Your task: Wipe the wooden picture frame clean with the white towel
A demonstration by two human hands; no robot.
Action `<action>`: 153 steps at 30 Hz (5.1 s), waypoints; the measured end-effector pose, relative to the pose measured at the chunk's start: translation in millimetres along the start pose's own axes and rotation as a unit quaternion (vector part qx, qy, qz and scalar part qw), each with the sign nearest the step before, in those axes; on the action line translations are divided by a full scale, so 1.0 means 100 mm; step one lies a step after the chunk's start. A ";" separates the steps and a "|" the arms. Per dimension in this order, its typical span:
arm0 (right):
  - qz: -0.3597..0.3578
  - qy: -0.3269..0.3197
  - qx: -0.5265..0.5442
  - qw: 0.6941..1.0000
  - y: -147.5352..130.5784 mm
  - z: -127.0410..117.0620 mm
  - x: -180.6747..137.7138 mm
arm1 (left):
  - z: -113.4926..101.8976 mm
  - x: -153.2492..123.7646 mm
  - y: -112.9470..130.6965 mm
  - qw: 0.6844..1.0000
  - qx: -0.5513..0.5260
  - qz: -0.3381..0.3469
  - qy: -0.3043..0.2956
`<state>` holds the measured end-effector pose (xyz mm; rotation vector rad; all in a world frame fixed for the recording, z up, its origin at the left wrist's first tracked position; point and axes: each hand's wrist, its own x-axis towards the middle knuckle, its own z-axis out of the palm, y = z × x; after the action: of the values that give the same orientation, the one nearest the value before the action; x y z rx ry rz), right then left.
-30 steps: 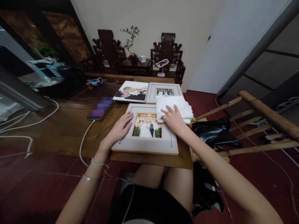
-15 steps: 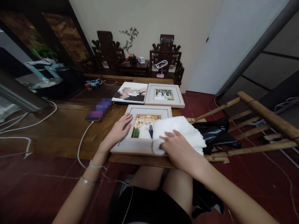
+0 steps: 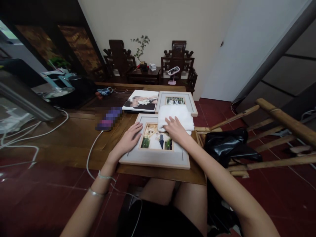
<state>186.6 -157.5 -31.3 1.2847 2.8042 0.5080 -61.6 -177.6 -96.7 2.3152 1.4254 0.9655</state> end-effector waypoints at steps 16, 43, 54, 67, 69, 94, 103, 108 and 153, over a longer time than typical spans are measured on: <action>-0.074 -0.057 0.171 0.981 -0.76 -0.59 -0.96 | 0.03 0.01 -0.02 1.000 0.013 0.007 0.007; 0.030 -0.132 0.077 0.988 -0.69 -0.31 -0.32 | 0.02 -0.02 0.00 1.000 0.012 0.005 0.006; -0.078 -0.119 0.207 0.968 -0.94 -0.65 -0.64 | 0.00 -0.02 0.02 0.999 0.031 0.014 -0.002; 0.038 -0.007 0.023 0.999 -0.37 0.00 0.25 | 0.02 -0.02 0.02 1.000 0.018 0.018 0.000; 0.030 -0.016 0.021 0.999 -0.39 0.01 0.30 | 0.01 -0.02 0.02 1.000 0.018 0.017 -0.001; -0.032 -0.035 0.050 0.998 -0.94 -0.23 0.09 | -0.01 -0.01 0.02 0.999 -0.041 -0.019 0.029; -0.059 0.029 0.001 0.998 -0.40 -0.24 0.72 | -0.05 0.01 0.10 1.000 -0.025 0.008 0.017; -0.075 -0.020 0.023 0.997 -0.42 -0.17 0.80 | -0.05 0.02 0.09 0.999 -0.029 0.013 0.034; 0.040 -0.039 0.006 0.998 0.38 -0.08 -0.31 | 0.03 0.00 -0.04 0.998 -0.015 0.035 0.053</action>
<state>233.9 -159.5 -16.1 1.3915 2.7060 0.4330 -62.8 -175.4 -101.2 2.3392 1.3666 1.1365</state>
